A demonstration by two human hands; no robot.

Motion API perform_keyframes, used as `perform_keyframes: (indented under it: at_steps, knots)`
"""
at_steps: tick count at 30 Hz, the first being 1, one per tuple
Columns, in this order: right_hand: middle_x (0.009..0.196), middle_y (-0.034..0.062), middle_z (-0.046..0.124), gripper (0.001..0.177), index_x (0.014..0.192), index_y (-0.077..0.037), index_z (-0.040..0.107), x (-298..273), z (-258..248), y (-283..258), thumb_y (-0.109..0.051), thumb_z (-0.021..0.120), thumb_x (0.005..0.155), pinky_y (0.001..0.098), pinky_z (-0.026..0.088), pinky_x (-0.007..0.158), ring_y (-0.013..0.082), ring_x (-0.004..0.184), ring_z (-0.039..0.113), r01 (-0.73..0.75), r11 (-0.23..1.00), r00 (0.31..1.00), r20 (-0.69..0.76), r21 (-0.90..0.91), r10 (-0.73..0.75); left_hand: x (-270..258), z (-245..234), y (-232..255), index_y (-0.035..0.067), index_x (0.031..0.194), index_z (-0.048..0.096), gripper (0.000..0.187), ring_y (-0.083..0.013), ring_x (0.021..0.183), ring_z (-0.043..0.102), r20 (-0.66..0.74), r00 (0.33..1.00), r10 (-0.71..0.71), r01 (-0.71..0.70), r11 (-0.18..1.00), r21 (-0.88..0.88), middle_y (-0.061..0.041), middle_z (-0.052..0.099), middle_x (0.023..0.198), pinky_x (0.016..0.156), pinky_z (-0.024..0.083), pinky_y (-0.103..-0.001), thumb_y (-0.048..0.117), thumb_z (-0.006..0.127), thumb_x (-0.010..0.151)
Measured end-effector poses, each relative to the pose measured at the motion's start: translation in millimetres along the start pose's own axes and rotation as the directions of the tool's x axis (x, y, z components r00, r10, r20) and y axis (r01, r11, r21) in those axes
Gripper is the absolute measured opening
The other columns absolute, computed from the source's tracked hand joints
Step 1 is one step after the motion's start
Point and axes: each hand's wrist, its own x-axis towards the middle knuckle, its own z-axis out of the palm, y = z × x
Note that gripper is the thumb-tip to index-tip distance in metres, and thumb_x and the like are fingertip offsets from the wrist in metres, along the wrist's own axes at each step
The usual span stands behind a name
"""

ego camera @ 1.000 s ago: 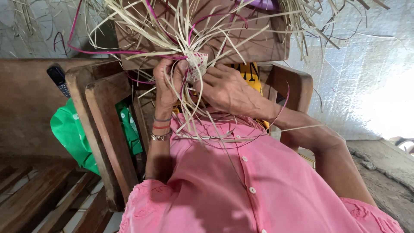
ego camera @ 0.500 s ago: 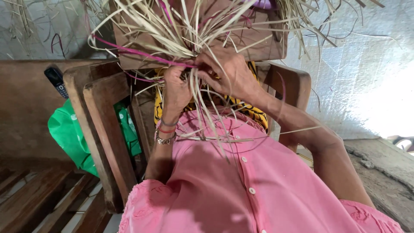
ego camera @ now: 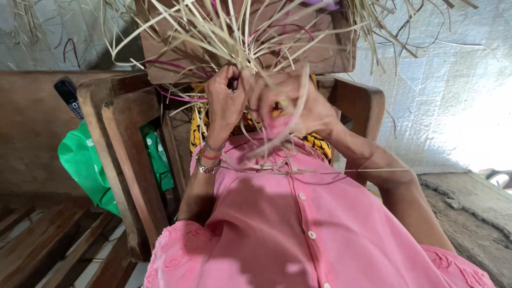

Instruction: Weaving dried plant fibers together to create a small object

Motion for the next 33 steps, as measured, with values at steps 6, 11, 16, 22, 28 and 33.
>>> perform_keyframes:
  at_steps: [6, 11, 16, 22, 28, 33]
  knots:
    - [0.075, 0.0021, 0.057, 0.028, 0.074, -0.024, 0.055, 18.1, -13.6, -36.8, -0.052, 0.055, 0.081, 0.0395, 0.039, 0.091, 0.0190, 0.079, 0.059, -0.139, 0.873, 0.973, -0.097, 0.467, 0.207, 3.3, -9.2, 20.6, 0.007, 0.070, 0.052, 0.016, -0.0075, 0.057, 0.045, 0.168, 0.963, -0.212, 0.261, 0.893, -0.366, 0.000, 0.051, 0.064, 0.051, 0.043, -0.017, -0.006, 0.054, 0.080]
    - [0.083, 0.0072, 0.060, 0.039, 0.083, -0.002, 0.059, 22.2, -23.8, -48.8, -0.040, 0.050, 0.081, 0.0265, 0.043, 0.075, 0.0151, 0.081, 0.055, -0.380, 0.914, 0.915, -0.087, 0.141, 0.394, 0.3, -9.5, 25.4, 0.006, 0.077, 0.054, 0.012, -0.0082, 0.062, 0.043, 0.214, 0.965, -0.153, 0.189, 0.969, -0.162, 0.001, 0.050, 0.069, 0.053, 0.036, -0.020, -0.006, 0.056, 0.074]
    - [0.102, 0.0119, 0.060, 0.046, 0.118, -0.006, 0.040, 16.1, -19.4, -25.8, -0.037, 0.052, 0.085, 0.0321, 0.055, 0.073, 0.0184, 0.077, 0.062, -0.272, 0.935, 0.962, -0.032, -0.226, 0.272, 3.0, -11.9, 39.3, 0.008, 0.077, 0.051, 0.013, -0.0215, 0.093, 0.031, 0.183, 0.944, -0.274, 0.307, 0.934, -0.184, -0.012, 0.036, 0.102, 0.076, 0.032, -0.037, 0.012, 0.042, 0.086]
    - [0.114, 0.0169, 0.054, 0.040, 0.122, -0.005, 0.029, -2.7, -13.8, 8.5, -0.016, 0.051, 0.090, 0.0399, 0.053, 0.068, 0.0264, 0.070, 0.057, -0.104, 0.774, 0.981, 0.066, -0.625, 0.185, 2.5, -18.7, 29.0, 0.008, 0.089, 0.057, 0.024, -0.0116, 0.074, 0.053, 0.129, 0.940, -0.315, 0.337, 0.912, -0.233, -0.005, 0.058, 0.087, 0.067, 0.048, -0.023, -0.011, 0.046, 0.079]
    - [0.095, 0.0120, 0.060, 0.058, 0.136, -0.011, 0.010, -8.0, -14.5, 11.6, -0.015, 0.048, 0.092, 0.0464, 0.046, 0.086, 0.0220, 0.048, 0.049, -0.073, 0.696, 0.981, 0.074, -0.714, 0.179, 10.3, -66.8, -2.5, 0.007, 0.084, 0.058, 0.021, -0.0101, 0.061, 0.053, -0.308, 0.931, -0.196, 0.192, 0.980, -0.043, -0.003, 0.057, 0.071, 0.057, 0.045, -0.021, -0.006, 0.043, 0.075]
    - [0.108, 0.0097, 0.062, 0.069, 0.136, -0.011, 0.013, -1.3, -12.6, 7.4, 0.000, 0.055, 0.083, 0.0422, 0.046, 0.085, 0.0307, 0.094, 0.060, -0.031, 0.775, 0.988, 0.099, -0.632, 0.120, 2.6, -100.9, -33.8, 0.008, 0.101, 0.042, 0.032, -0.0121, 0.052, 0.053, -0.552, 0.833, -0.038, 0.262, 0.906, 0.333, -0.003, 0.055, 0.068, 0.051, 0.045, -0.025, 0.004, 0.059, 0.075]
